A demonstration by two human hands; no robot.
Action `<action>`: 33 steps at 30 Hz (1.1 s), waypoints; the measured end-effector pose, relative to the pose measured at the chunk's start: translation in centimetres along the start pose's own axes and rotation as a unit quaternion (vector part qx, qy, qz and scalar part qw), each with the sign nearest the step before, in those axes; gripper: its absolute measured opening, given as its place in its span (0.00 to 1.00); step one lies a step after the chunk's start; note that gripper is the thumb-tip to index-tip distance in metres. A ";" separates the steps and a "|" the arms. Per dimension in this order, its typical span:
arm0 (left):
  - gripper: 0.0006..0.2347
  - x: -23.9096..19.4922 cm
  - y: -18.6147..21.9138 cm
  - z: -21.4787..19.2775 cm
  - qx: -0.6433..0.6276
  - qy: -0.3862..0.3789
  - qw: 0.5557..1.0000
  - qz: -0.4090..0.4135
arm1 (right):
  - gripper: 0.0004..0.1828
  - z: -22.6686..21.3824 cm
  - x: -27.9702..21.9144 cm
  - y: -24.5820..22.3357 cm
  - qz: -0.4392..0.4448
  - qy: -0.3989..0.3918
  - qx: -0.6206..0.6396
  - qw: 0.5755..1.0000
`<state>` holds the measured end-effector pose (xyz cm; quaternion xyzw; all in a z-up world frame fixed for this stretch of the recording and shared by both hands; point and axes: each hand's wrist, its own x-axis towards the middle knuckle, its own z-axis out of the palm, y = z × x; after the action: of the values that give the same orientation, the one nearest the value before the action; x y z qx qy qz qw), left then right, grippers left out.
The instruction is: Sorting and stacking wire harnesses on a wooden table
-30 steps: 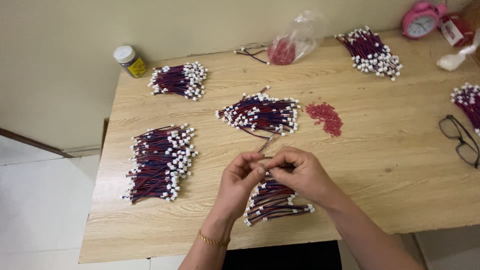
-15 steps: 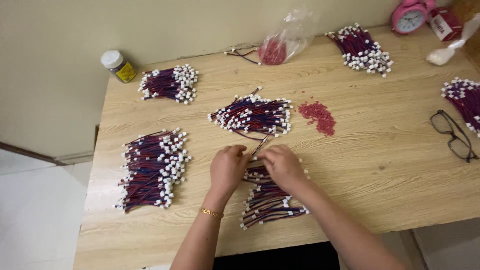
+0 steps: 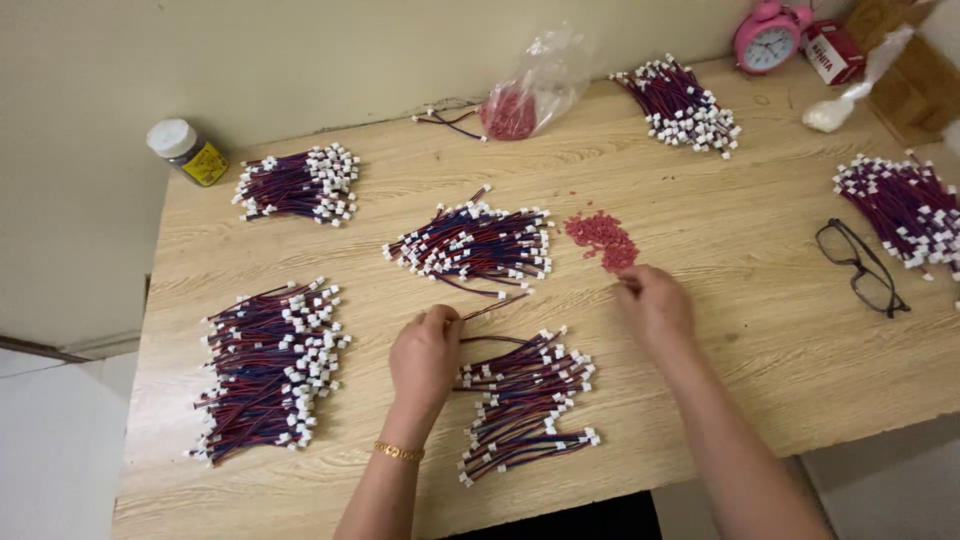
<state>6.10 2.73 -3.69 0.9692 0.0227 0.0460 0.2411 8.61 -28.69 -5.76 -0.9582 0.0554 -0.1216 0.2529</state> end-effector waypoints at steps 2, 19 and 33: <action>0.04 -0.2 0.6 -1.2 -0.047 0.008 0.999 0.002 | 0.10 -0.5 0.4 0.8 0.015 -0.008 -0.001 1.000; 0.05 -1.9 1.2 -1.1 -0.528 0.029 0.841 -0.112 | 0.12 -0.1 1.8 0.1 0.001 -0.056 -0.130 0.990; 0.07 -1.3 2.1 0.6 -0.613 0.033 0.781 -0.117 | 0.11 -5.0 -4.3 -14.8 0.037 -0.154 0.492 0.856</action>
<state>4.93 0.52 -3.29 0.6047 0.1108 0.0532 0.7869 3.81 -17.53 4.97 -0.7130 -0.0156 0.0252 0.7006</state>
